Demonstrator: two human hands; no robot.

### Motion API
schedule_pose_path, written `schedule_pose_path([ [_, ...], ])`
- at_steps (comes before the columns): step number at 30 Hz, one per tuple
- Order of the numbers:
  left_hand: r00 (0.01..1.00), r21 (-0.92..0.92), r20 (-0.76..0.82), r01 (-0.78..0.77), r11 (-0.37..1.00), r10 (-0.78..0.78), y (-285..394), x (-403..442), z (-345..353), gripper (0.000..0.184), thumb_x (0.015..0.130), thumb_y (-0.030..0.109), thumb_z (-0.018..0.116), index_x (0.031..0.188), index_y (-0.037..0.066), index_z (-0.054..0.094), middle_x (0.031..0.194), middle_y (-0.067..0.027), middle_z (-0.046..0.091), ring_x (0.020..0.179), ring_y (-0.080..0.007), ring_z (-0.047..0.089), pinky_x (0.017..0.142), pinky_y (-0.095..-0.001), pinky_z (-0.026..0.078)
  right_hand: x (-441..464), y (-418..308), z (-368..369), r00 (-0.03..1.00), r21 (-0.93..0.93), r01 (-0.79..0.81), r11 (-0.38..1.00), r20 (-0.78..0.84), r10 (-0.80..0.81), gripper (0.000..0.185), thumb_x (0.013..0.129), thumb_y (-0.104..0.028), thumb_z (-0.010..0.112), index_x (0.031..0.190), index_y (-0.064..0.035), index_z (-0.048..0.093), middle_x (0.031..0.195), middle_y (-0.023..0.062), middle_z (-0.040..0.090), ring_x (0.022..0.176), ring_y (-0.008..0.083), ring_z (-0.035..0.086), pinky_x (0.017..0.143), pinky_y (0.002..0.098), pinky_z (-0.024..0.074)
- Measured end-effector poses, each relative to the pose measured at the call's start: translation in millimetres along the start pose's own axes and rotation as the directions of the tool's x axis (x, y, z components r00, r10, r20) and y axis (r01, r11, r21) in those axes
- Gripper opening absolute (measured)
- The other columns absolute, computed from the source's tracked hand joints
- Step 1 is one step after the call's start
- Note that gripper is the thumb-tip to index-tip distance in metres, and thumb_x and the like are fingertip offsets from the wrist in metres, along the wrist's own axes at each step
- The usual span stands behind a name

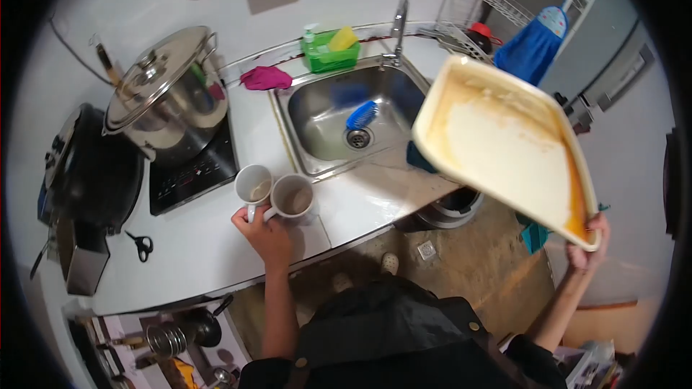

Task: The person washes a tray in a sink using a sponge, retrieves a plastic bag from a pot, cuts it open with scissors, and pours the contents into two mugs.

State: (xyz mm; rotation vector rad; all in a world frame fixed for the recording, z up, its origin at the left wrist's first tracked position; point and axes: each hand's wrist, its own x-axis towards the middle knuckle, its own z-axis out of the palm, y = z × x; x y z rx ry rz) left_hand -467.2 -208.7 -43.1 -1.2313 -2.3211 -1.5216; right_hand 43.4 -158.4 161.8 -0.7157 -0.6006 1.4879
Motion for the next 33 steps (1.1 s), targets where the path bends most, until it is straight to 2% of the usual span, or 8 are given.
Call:
schedule_pose_path([
  [2,1.000,0.003,-0.009,-0.026,1.000,0.027,-10,-2,5,0.025,0.071,-0.005,0.043,0.090,0.001,0.059,0.102,-0.0166,0.041,0.093,-0.0317,0.046,0.083,-0.0396,0.039,-6,34,-27,0.958,-0.149,0.077,0.986,-0.263,-0.114,0.009,0.068,-0.005,0.048,0.074,0.0002,0.051,0.078,0.0136,0.058,0.069,0.0284,0.060,0.069,0.0366,0.0562],
  [8,0.991,0.025,-0.115,-0.062,0.998,0.065,-34,-5,2,0.010,0.080,0.003,0.050,0.085,0.005,0.058,0.101,-0.0140,0.042,0.087,-0.0283,0.048,0.075,-0.0387,0.040,19,124,-47,0.976,-0.068,-0.211,0.975,-0.062,0.207,0.052,0.062,-0.002,0.049,0.113,0.0089,0.051,0.094,0.0183,0.063,0.078,0.0284,0.065,0.072,0.0353,0.0562],
  [12,0.979,0.079,-0.200,-0.030,0.996,0.045,-32,-11,-25,0.008,0.080,0.013,0.061,0.083,0.007,0.056,0.098,-0.0123,0.041,0.085,-0.0256,0.048,0.071,-0.0383,0.040,63,166,-86,0.924,-0.035,-0.333,0.942,0.187,0.334,0.057,0.062,-0.001,0.049,0.117,0.0086,0.049,0.098,0.0203,0.061,0.081,0.0292,0.065,0.075,0.0365,0.0564],
  [16,0.948,0.006,-0.313,0.055,0.998,-0.050,-74,-16,-54,0.007,0.078,0.010,0.060,0.082,0.006,0.057,0.101,-0.0150,0.041,0.089,-0.0279,0.049,0.075,-0.0377,0.041,87,184,-43,0.906,-0.109,-0.392,0.913,0.126,0.404,0.056,0.062,-0.001,0.048,0.116,0.0100,0.049,0.098,0.0211,0.062,0.081,0.0294,0.066,0.074,0.0356,0.0568],
  [21,0.892,0.254,-0.451,0.112,0.961,0.015,-109,-15,-95,0.011,0.077,0.000,0.048,0.086,-0.002,0.054,0.100,-0.0177,0.042,0.086,-0.0318,0.050,0.076,-0.0394,0.043,140,197,-50,0.755,-0.067,-0.587,0.807,0.316,0.575,0.051,0.064,-0.001,0.047,0.113,0.0147,0.048,0.099,0.0247,0.062,0.085,0.0321,0.066,0.074,0.0385,0.0577],
  [26,0.896,0.364,-0.444,0.173,0.915,0.008,-132,-10,-116,0.019,0.076,-0.004,0.044,0.093,-0.006,0.053,0.100,-0.0208,0.042,0.086,-0.0369,0.049,0.078,-0.0422,0.042,208,198,-60,0.678,-0.164,-0.671,0.723,0.258,0.688,0.044,0.070,-0.003,0.047,0.109,0.0170,0.049,0.093,0.0247,0.063,0.077,0.0307,0.068,0.069,0.0363,0.0592],
  [30,0.923,0.645,-0.384,0.254,0.721,0.018,-87,-20,-117,0.042,0.071,-0.003,0.049,0.113,-0.001,0.048,0.122,-0.0240,0.039,0.117,-0.0390,0.037,0.099,-0.0481,0.028,270,172,-58,0.452,-0.330,-0.786,0.522,0.269,0.851,0.038,0.079,-0.009,0.050,0.107,0.0161,0.052,0.082,0.0202,0.066,0.061,0.0255,0.068,0.053,0.0302,0.0599],
  [33,0.847,0.674,-0.524,0.351,0.650,0.087,-49,-38,-108,0.060,0.069,-0.001,0.051,0.127,-0.001,0.037,0.130,-0.0231,0.036,0.125,-0.0392,0.030,0.103,-0.0525,0.022,300,167,-30,0.579,-0.519,-0.688,0.507,0.029,0.815,0.034,0.083,-0.016,0.058,0.102,0.0114,0.056,0.075,0.0173,0.067,0.052,0.0219,0.066,0.045,0.0263,0.0577],
])
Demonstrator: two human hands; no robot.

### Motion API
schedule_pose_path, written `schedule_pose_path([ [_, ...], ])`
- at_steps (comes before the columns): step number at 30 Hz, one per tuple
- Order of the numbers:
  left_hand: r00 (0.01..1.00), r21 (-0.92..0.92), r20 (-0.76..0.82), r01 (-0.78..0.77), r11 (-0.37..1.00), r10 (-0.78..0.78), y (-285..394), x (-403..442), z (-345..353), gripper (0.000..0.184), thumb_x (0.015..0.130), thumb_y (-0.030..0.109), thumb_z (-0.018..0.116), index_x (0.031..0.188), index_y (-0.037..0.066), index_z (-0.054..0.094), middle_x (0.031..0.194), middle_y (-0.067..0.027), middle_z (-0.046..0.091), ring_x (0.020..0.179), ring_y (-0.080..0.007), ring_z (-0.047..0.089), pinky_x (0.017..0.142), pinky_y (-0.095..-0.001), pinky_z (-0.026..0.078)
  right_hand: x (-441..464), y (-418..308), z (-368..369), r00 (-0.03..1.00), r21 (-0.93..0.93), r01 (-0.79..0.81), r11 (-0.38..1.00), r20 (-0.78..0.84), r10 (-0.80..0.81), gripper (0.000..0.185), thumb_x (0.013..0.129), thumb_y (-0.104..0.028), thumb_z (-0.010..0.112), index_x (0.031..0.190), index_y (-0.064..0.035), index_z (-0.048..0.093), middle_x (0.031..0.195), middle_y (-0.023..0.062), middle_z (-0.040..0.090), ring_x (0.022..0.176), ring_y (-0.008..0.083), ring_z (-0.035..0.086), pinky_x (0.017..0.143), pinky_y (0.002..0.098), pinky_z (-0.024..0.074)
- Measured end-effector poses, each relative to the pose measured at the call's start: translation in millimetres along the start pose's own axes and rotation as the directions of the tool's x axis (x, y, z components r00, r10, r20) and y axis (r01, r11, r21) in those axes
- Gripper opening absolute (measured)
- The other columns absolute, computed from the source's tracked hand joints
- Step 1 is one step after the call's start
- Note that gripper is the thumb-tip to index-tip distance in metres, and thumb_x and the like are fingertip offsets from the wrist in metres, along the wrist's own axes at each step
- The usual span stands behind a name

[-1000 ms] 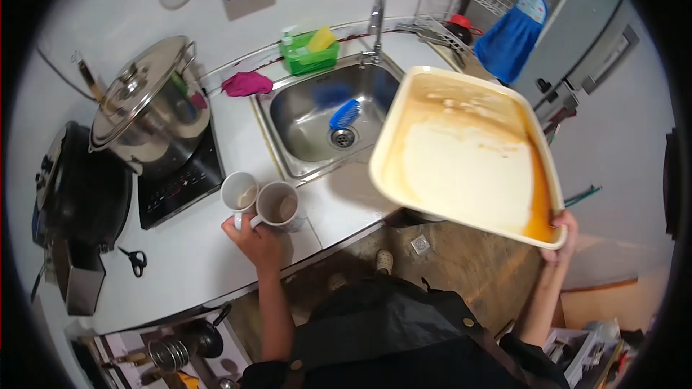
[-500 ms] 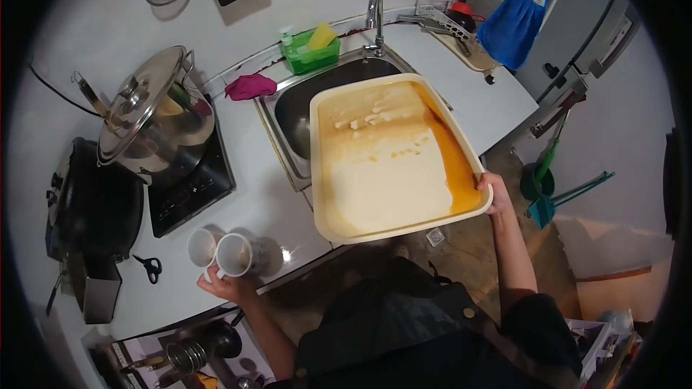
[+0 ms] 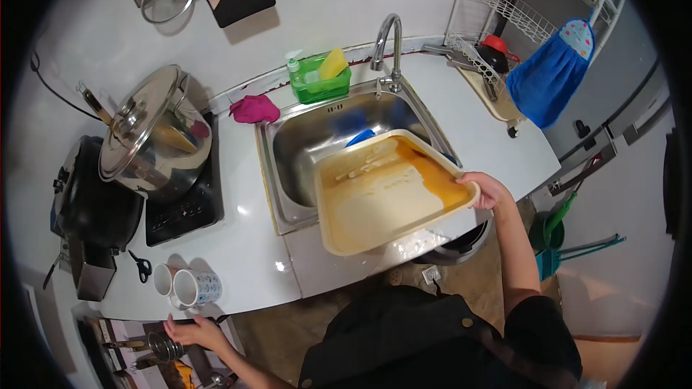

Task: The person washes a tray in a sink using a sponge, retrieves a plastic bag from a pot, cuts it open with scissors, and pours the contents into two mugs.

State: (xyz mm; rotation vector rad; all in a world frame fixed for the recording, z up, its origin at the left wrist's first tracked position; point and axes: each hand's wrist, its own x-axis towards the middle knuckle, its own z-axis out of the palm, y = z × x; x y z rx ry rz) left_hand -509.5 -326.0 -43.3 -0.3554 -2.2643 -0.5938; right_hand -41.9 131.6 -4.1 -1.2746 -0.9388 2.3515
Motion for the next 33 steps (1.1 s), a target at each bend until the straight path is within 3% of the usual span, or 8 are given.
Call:
schedule_pose_path([
  [5,0.994,-0.388,0.069,0.104,0.916,-0.083,129,-6,-5,0.049,0.073,0.001,0.049,0.122,0.001,0.045,0.123,-0.0166,0.044,0.112,-0.0316,0.044,0.095,-0.0419,0.035,35,-21,-34,0.975,-0.336,0.118,0.934,-0.138,-0.173,0.034,0.080,-0.019,0.065,0.103,0.0056,0.057,0.075,0.0089,0.064,0.048,0.0115,0.060,0.041,0.0219,0.0511],
  [7,0.952,-0.611,0.236,-0.012,0.792,0.196,187,-2,24,0.038,0.076,0.000,0.049,0.113,0.000,0.053,0.116,-0.0121,0.051,0.111,-0.0262,0.046,0.095,-0.0384,0.036,32,-23,-35,0.940,-0.235,0.198,0.952,-0.229,-0.252,0.040,0.080,-0.018,0.067,0.111,0.0033,0.054,0.076,0.0057,0.062,0.050,0.0086,0.057,0.041,0.0203,0.0475],
  [13,0.396,-0.871,0.488,0.163,0.464,0.777,412,-27,140,0.052,0.076,0.001,0.050,0.127,0.007,0.052,0.121,-0.0135,0.052,0.110,-0.0256,0.052,0.092,-0.0319,0.043,12,29,22,0.693,0.086,0.619,0.781,-0.528,-0.492,0.055,0.085,-0.017,0.066,0.131,-0.0032,0.040,0.099,0.0035,0.059,0.075,0.0056,0.055,0.057,0.0172,0.0441],
  [19,0.157,-0.648,0.726,0.480,0.591,0.669,553,-98,309,0.051,0.075,0.008,0.053,0.125,0.005,0.052,0.099,-0.0148,0.064,0.090,-0.0236,0.062,0.093,-0.0328,0.043,4,64,66,0.747,0.378,0.661,0.648,-0.421,-0.515,0.057,0.088,-0.007,0.059,0.137,-0.0061,0.030,0.109,0.0051,0.056,0.086,0.0071,0.055,0.066,0.0181,0.0460],
  [24,-0.180,-0.564,0.670,0.508,0.651,0.720,589,-74,291,0.050,0.070,0.004,0.051,0.119,0.012,0.052,0.074,0.0010,0.047,0.060,-0.0111,0.044,0.050,-0.0243,0.037,11,75,99,0.782,0.281,0.600,0.749,-0.405,-0.474,0.074,0.086,-0.002,0.058,0.143,-0.0155,0.013,0.119,0.0079,0.049,0.099,0.0138,0.054,0.069,0.0230,0.0483],
  [27,-0.441,0.060,0.523,0.873,0.484,0.730,571,-54,253,0.029,0.068,0.000,0.049,0.092,0.011,0.062,0.063,-0.0005,0.047,0.049,-0.0101,0.044,0.045,-0.0215,0.032,13,75,98,0.813,0.358,0.574,0.736,-0.353,-0.462,0.080,0.083,0.002,0.055,0.144,-0.0172,0.007,0.126,0.0105,0.043,0.108,0.0196,0.052,0.077,0.0288,0.0508],
  [30,-0.729,-0.242,0.381,0.515,0.822,0.569,555,-35,204,0.022,0.075,0.001,0.052,0.089,0.012,0.066,0.072,-0.0016,0.059,0.059,-0.0127,0.055,0.052,-0.0252,0.043,11,65,99,0.844,0.425,0.536,0.729,-0.296,-0.448,0.082,0.080,0.009,0.046,0.145,-0.0189,0.005,0.129,0.0134,0.039,0.114,0.0257,0.049,0.089,0.0377,0.0502],
  [33,-0.599,-0.981,-0.010,0.161,0.109,0.801,544,-31,207,0.021,0.084,0.008,0.055,0.102,0.007,0.067,0.090,-0.0043,0.068,0.077,-0.0155,0.065,0.068,-0.0261,0.053,14,57,104,0.846,0.405,0.533,0.743,-0.246,-0.472,0.084,0.079,0.010,0.044,0.145,-0.0210,0.002,0.132,0.0136,0.036,0.117,0.0256,0.047,0.087,0.0396,0.0520],
])
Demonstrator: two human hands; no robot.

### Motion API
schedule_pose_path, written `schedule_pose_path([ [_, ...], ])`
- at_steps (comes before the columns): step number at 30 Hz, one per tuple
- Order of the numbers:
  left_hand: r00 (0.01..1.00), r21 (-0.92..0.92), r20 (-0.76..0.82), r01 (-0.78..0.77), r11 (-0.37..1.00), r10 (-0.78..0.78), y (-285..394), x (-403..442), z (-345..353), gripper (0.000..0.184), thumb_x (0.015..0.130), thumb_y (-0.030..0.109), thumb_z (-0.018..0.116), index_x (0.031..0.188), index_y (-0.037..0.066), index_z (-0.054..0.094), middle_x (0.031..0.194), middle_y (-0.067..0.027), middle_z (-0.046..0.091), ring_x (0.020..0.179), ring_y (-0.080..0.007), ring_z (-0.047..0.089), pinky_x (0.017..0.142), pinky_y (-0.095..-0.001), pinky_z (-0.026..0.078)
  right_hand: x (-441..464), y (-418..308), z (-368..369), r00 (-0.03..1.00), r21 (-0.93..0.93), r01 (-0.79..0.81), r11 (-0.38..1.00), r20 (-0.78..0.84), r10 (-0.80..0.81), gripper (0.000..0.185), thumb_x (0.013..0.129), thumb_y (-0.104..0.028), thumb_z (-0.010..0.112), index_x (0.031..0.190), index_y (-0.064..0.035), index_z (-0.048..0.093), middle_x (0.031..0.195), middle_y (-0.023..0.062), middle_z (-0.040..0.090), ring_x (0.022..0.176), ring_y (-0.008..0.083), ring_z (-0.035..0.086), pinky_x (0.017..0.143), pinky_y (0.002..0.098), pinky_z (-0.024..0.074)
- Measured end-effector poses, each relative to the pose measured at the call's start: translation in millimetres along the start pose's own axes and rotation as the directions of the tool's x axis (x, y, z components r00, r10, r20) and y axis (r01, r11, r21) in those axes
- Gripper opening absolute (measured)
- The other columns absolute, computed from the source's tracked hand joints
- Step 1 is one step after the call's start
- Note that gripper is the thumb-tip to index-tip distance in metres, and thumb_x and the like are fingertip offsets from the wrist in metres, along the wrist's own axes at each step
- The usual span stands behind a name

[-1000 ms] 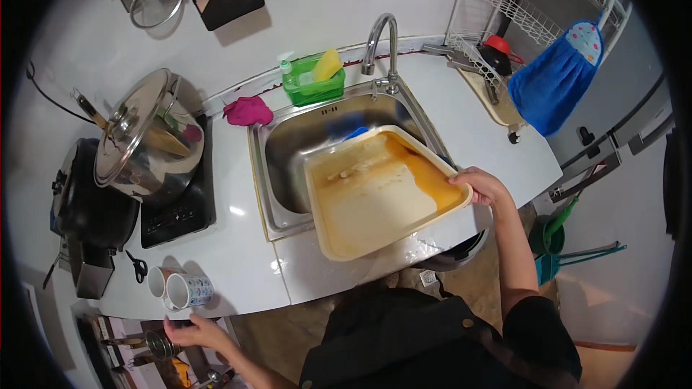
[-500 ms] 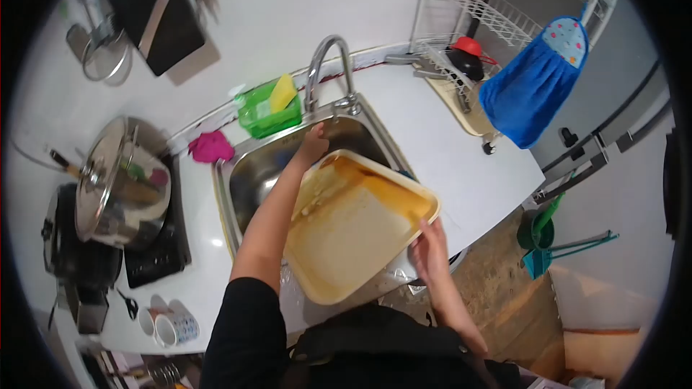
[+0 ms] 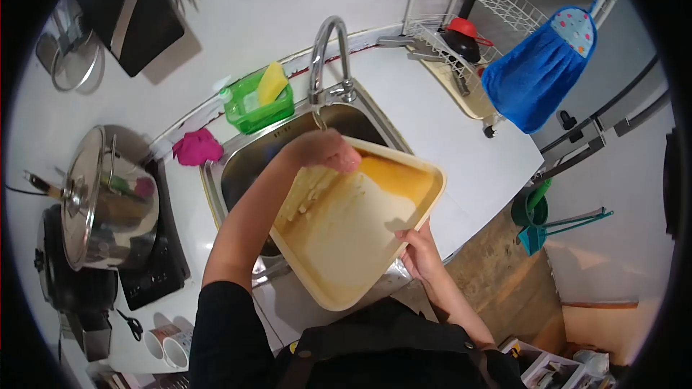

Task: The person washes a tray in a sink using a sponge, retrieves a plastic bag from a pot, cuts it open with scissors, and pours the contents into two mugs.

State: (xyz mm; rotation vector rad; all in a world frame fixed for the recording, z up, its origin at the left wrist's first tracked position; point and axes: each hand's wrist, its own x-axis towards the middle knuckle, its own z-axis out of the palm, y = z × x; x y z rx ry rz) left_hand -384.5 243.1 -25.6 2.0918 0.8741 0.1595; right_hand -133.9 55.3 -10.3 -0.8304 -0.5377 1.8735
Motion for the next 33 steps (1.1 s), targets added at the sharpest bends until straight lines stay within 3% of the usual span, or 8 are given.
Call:
schedule_pose_path([
  [4,0.944,-0.614,-0.044,0.233,0.754,-0.328,36,-6,-23,0.029,0.089,0.009,0.056,0.114,-0.007,0.060,0.106,-0.0128,0.065,0.092,-0.0125,0.063,0.080,-0.0208,0.051,7,-10,23,0.993,-0.059,-0.042,0.997,0.109,0.049,0.090,0.079,0.010,0.042,0.147,-0.0257,-0.005,0.136,0.0132,0.033,0.119,0.0257,0.046,0.086,0.0410,0.0527],
  [8,0.973,-0.829,0.003,0.131,0.543,-0.230,51,-12,-39,0.030,0.090,0.007,0.053,0.117,-0.005,0.059,0.107,-0.0100,0.064,0.095,-0.0118,0.062,0.087,-0.0207,0.049,13,-16,51,0.989,-0.145,-0.048,0.988,0.133,0.067,0.085,0.076,0.009,0.042,0.147,-0.0178,0.005,0.136,0.0152,0.035,0.118,0.0266,0.049,0.086,0.0402,0.0534],
  [12,0.977,-0.732,0.097,0.201,0.651,-0.192,71,-24,-42,0.026,0.088,0.012,0.057,0.111,0.002,0.064,0.090,-0.0033,0.066,0.077,-0.0087,0.060,0.069,-0.0212,0.048,18,-22,46,0.984,-0.165,-0.041,0.985,0.165,0.069,0.081,0.078,0.006,0.043,0.147,-0.0154,0.007,0.135,0.0162,0.038,0.110,0.0270,0.056,0.081,0.0378,0.0562],
  [15,0.899,-0.311,-0.292,0.234,0.921,-0.327,37,-29,-55,0.023,0.084,0.016,0.060,0.103,0.005,0.067,0.082,-0.0029,0.067,0.073,-0.0108,0.061,0.065,-0.0276,0.049,28,-21,19,0.975,-0.152,-0.086,0.985,0.192,0.115,0.085,0.079,0.004,0.044,0.147,-0.0197,-0.003,0.137,0.0151,0.035,0.114,0.0274,0.053,0.077,0.0419,0.0572],
  [19,0.350,0.085,-0.927,0.554,0.828,-0.139,-44,-19,-102,0.026,0.072,0.021,0.066,0.090,0.003,0.066,0.090,-0.0189,0.065,0.085,-0.0299,0.063,0.076,-0.0386,0.050,37,-21,-8,0.979,-0.070,-0.101,0.992,0.170,0.111,0.079,0.080,-0.001,0.047,0.146,-0.0144,0.005,0.135,0.0154,0.039,0.114,0.0275,0.054,0.080,0.0423,0.0563],
  [22,0.297,-0.010,-0.915,0.656,0.754,-0.271,-84,-15,-113,0.027,0.071,0.020,0.063,0.091,0.001,0.063,0.099,-0.0194,0.065,0.100,-0.0364,0.058,0.084,-0.0418,0.047,44,-19,-24,0.981,-0.029,-0.103,0.994,0.162,0.107,0.075,0.081,-0.004,0.049,0.145,-0.0117,0.010,0.134,0.0146,0.040,0.115,0.0256,0.054,0.085,0.0401,0.0540],
  [28,0.570,0.317,-0.583,0.816,0.484,-0.579,-123,-22,-140,0.035,0.066,0.021,0.067,0.100,0.012,0.066,0.094,-0.0135,0.067,0.088,-0.0245,0.063,0.077,-0.0335,0.049,61,-5,-43,0.991,0.018,-0.058,0.998,0.119,0.055,0.066,0.086,-0.016,0.053,0.141,-0.0062,0.020,0.132,0.0132,0.044,0.113,0.0227,0.054,0.094,0.0348,0.0476],
  [33,0.612,0.133,-0.658,0.668,0.732,-0.439,-147,-43,-132,0.036,0.066,0.022,0.067,0.102,0.014,0.068,0.084,-0.0093,0.068,0.077,-0.0192,0.064,0.071,-0.0299,0.050,64,11,-54,0.993,0.048,-0.115,0.992,0.036,0.113,0.056,0.090,-0.028,0.051,0.134,0.0013,0.035,0.124,0.0144,0.053,0.111,0.0229,0.056,0.094,0.0334,0.0467],
])
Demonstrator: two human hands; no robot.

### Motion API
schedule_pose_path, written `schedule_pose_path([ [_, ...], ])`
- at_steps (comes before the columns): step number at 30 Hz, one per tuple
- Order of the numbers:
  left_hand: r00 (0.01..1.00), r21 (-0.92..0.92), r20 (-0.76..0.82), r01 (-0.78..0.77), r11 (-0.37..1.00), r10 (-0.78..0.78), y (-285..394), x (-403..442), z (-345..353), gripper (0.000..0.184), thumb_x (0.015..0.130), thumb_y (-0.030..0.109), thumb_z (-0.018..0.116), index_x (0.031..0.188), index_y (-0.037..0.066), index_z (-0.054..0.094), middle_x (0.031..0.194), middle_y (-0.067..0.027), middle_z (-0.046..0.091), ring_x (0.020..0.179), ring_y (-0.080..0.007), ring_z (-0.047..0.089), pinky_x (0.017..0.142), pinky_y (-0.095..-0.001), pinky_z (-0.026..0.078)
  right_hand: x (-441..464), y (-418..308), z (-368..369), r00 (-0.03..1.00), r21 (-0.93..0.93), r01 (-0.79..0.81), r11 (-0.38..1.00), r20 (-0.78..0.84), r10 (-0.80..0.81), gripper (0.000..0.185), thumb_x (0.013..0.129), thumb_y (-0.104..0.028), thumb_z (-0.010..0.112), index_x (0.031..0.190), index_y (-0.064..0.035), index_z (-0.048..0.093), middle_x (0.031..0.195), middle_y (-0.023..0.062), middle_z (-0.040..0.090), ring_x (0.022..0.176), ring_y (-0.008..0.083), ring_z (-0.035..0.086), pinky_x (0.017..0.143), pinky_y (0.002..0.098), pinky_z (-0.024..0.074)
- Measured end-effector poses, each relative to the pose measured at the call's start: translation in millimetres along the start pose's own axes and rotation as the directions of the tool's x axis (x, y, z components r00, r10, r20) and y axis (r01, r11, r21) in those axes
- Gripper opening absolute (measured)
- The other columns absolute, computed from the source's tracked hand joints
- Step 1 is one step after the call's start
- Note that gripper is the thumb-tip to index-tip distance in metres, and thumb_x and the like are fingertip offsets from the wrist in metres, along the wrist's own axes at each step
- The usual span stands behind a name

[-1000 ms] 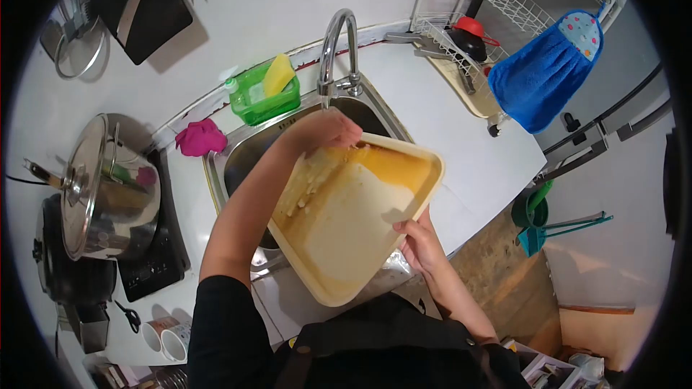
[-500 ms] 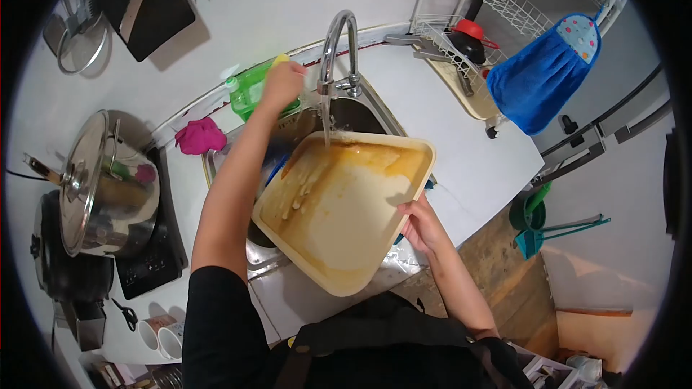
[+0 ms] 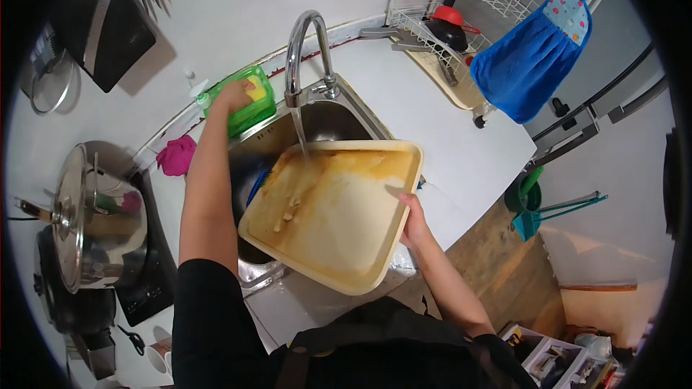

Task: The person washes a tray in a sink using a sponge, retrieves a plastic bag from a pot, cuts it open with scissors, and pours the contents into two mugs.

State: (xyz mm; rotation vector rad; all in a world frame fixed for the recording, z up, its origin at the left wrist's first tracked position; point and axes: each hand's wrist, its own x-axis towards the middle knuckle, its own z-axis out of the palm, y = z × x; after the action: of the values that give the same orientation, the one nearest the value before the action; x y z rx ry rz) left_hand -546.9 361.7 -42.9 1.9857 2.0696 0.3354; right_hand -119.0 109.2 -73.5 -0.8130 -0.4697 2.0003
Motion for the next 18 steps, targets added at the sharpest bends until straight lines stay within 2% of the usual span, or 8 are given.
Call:
schedule_pose_path([
  [4,0.925,-0.290,-0.339,0.068,0.955,-0.169,34,-20,-23,0.036,0.068,0.026,0.067,0.101,0.011,0.067,0.080,-0.0115,0.068,0.073,-0.0264,0.066,0.071,-0.0367,0.052,6,1,-7,0.992,0.037,0.066,0.997,0.101,-0.070,0.055,0.091,-0.035,0.049,0.131,0.0022,0.040,0.123,0.0150,0.055,0.111,0.0230,0.056,0.094,0.0338,0.0466],
  [8,0.959,-0.670,-0.258,-0.090,0.737,-0.118,139,-112,-26,0.029,0.074,0.028,0.068,0.092,0.006,0.064,0.067,-0.0100,0.061,0.062,-0.0187,0.060,0.056,-0.0347,0.047,6,2,-7,0.995,0.021,0.082,0.996,0.053,-0.083,0.057,0.092,-0.038,0.048,0.132,0.0015,0.039,0.125,0.0155,0.054,0.111,0.0230,0.056,0.094,0.0341,0.0470],
  [9,0.919,-0.184,-0.360,-0.241,0.953,0.162,130,-112,20,0.024,0.075,0.025,0.068,0.089,0.007,0.063,0.066,-0.0067,0.060,0.063,-0.0140,0.059,0.056,-0.0313,0.046,7,2,-5,0.995,0.030,0.079,0.996,0.053,-0.081,0.058,0.092,-0.039,0.047,0.132,0.0013,0.039,0.125,0.0156,0.053,0.111,0.0229,0.056,0.093,0.0341,0.0471],
  [10,0.989,-0.555,-0.147,-0.085,0.827,0.003,163,-138,41,0.021,0.075,0.022,0.070,0.088,0.008,0.063,0.070,-0.0072,0.062,0.065,-0.0157,0.060,0.058,-0.0322,0.047,9,2,-5,0.995,0.033,0.084,0.996,0.054,-0.086,0.058,0.092,-0.040,0.047,0.132,0.0009,0.039,0.125,0.0156,0.053,0.111,0.0229,0.056,0.093,0.0342,0.0472],
  [11,0.980,-0.603,-0.169,-0.185,0.776,0.102,188,-162,57,0.022,0.075,0.021,0.071,0.092,0.010,0.063,0.071,-0.0068,0.062,0.065,-0.0165,0.060,0.059,-0.0339,0.047,10,3,-6,0.995,0.035,0.087,0.996,0.054,-0.089,0.058,0.092,-0.041,0.047,0.131,0.0005,0.040,0.125,0.0157,0.053,0.111,0.0229,0.056,0.093,0.0342,0.0472],
  [12,0.999,-0.646,-0.031,-0.046,0.762,0.034,218,-181,63,0.025,0.075,0.021,0.070,0.096,0.010,0.062,0.077,-0.0065,0.062,0.068,-0.0195,0.061,0.063,-0.0346,0.048,10,4,-7,0.995,0.035,0.088,0.996,0.053,-0.090,0.058,0.092,-0.041,0.047,0.131,0.0001,0.040,0.124,0.0158,0.053,0.111,0.0229,0.056,0.093,0.0343,0.0472],
  [14,0.864,-0.559,-0.405,-0.493,0.667,0.299,252,-208,90,0.030,0.078,0.018,0.067,0.106,0.009,0.061,0.087,-0.0096,0.060,0.077,-0.0258,0.060,0.069,-0.0360,0.048,7,4,-6,0.994,0.035,0.101,0.994,0.031,-0.102,0.058,0.091,-0.043,0.047,0.130,-0.0006,0.041,0.123,0.0154,0.054,0.110,0.0229,0.057,0.093,0.0344,0.0473],
  [18,0.816,-0.513,-0.300,-0.574,0.638,0.494,265,-208,109,0.036,0.086,0.009,0.052,0.121,0.004,0.056,0.113,-0.0183,0.049,0.105,-0.0340,0.050,0.094,-0.0380,0.040,11,7,-16,0.995,0.057,0.072,0.996,0.068,-0.076,0.052,0.089,-0.036,0.047,0.128,-0.0008,0.043,0.120,0.0148,0.056,0.108,0.0236,0.057,0.092,0.0347,0.0479],
])
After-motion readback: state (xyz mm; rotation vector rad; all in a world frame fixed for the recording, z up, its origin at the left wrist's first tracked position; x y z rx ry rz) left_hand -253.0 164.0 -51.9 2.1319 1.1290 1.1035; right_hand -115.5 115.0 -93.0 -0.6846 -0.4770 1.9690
